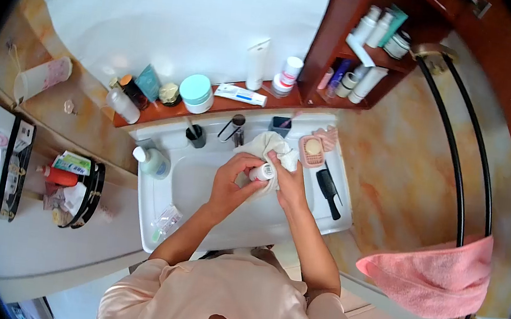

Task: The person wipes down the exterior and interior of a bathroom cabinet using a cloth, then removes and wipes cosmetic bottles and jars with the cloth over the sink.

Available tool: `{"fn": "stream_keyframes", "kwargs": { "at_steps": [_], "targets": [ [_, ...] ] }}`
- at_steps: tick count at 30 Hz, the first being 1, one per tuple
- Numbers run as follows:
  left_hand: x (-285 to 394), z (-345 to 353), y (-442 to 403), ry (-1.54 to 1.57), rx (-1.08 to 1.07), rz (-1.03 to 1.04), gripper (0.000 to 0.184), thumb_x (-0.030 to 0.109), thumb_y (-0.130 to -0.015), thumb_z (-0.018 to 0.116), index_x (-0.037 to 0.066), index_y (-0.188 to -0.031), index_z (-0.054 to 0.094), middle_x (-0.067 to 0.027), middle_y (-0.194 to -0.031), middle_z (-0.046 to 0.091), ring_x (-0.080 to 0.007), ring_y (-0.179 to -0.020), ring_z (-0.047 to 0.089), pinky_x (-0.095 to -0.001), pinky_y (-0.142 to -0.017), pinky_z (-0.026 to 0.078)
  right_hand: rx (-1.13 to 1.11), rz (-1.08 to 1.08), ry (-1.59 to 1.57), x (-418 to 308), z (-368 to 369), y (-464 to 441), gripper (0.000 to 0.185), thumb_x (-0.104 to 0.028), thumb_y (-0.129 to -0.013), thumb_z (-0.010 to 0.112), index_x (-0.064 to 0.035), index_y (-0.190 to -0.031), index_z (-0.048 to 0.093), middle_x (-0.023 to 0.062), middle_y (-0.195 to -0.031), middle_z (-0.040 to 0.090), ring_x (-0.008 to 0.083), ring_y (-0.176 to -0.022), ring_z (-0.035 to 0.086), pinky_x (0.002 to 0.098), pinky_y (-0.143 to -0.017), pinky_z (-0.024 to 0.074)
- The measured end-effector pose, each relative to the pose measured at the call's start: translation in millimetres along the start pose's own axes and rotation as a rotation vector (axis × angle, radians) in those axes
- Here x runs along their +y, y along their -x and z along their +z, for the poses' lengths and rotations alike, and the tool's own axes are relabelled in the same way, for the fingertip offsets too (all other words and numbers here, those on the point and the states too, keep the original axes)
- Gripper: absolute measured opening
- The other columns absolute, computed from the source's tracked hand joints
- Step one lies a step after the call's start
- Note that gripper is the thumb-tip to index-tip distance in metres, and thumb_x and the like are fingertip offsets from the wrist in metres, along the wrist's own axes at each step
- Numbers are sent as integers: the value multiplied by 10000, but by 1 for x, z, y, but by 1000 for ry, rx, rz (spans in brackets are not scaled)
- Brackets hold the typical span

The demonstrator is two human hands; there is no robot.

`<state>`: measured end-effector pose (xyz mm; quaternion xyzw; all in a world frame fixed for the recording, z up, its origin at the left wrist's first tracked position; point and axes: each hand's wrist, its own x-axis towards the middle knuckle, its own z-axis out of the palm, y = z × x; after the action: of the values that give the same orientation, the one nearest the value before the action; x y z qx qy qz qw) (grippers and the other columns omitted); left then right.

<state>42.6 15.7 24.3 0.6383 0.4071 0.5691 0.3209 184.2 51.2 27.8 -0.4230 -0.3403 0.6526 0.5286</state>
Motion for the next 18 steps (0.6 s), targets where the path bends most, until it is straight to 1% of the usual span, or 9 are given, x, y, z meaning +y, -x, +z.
{"fn": "stream_keyframes", "kwargs": {
  "at_steps": [3,4,5,7,8,12,14,17,18],
  "targets": [
    [5,15,-8,-37,-18,37,359,36,-707,740,17,-1046,624,-136,-1008,619,-308,-911,607,-363,-781,497,130,10,-204,-7,-18,8,355,-112,-936,626,-10,-1265,539,69,-1177,614,156,-1089,578,299,-905,478],
    [5,21,-10,-73,2,72,366,37,-707,740,15,-1053,621,-135,-1014,619,-309,-916,606,-365,-782,496,90,-67,-214,-7,-25,12,413,-132,-945,616,-16,-1321,492,66,-1202,590,143,-1111,551,282,-917,461],
    [5,26,-11,-110,22,105,374,38,-706,740,13,-1059,619,-134,-1019,619,-309,-921,605,-367,-783,496,62,-161,-78,-8,-26,14,414,-136,-942,623,-15,-1317,497,61,-1189,594,138,-1097,552,278,-913,459],
    [8,36,-14,-174,8,116,377,26,-718,737,7,-1075,620,-114,-1002,621,-242,-871,602,-323,-732,485,25,-337,195,-12,-26,24,416,-143,-934,635,-14,-1308,506,52,-1161,600,128,-1070,554,270,-905,456],
    [9,43,-14,-201,1,122,378,21,-724,736,4,-1083,620,-104,-993,622,-208,-845,600,-302,-707,480,35,-304,167,-21,-27,25,421,-139,-913,665,-4,-1283,519,48,-1120,612,118,-1011,568,264,-885,462],
    [12,61,-12,32,-55,3,393,10,-741,724,0,-1118,613,-92,-1005,625,-195,-874,611,-289,-759,496,213,-293,98,-24,-45,17,317,-134,-916,661,3,-1189,580,50,-1069,637,120,-952,600,263,-832,484],
    [8,67,-9,97,-85,-19,399,-4,-759,723,-8,-1140,603,-79,-1022,631,-172,-901,616,-271,-793,501,203,-251,71,-27,-51,16,320,-143,-923,652,0,-1200,580,57,-1088,638,126,-968,603,269,-843,483],
    [-7,77,-8,481,-138,-275,395,-35,-792,706,-24,-1162,572,-67,-1053,630,-134,-944,613,-250,-828,500,226,-175,-77,-30,-69,18,380,-164,-934,640,-7,-1268,549,65,-1144,630,140,-1013,601,289,-886,474],
    [-11,80,-8,513,-137,-277,393,-47,-798,699,-28,-1166,562,-68,-1058,629,-127,-949,613,-247,-830,499,238,-172,-142,-32,-71,18,383,-166,-937,637,-7,-1273,546,64,-1153,627,144,-1023,599,291,-893,471]
  ]
}}
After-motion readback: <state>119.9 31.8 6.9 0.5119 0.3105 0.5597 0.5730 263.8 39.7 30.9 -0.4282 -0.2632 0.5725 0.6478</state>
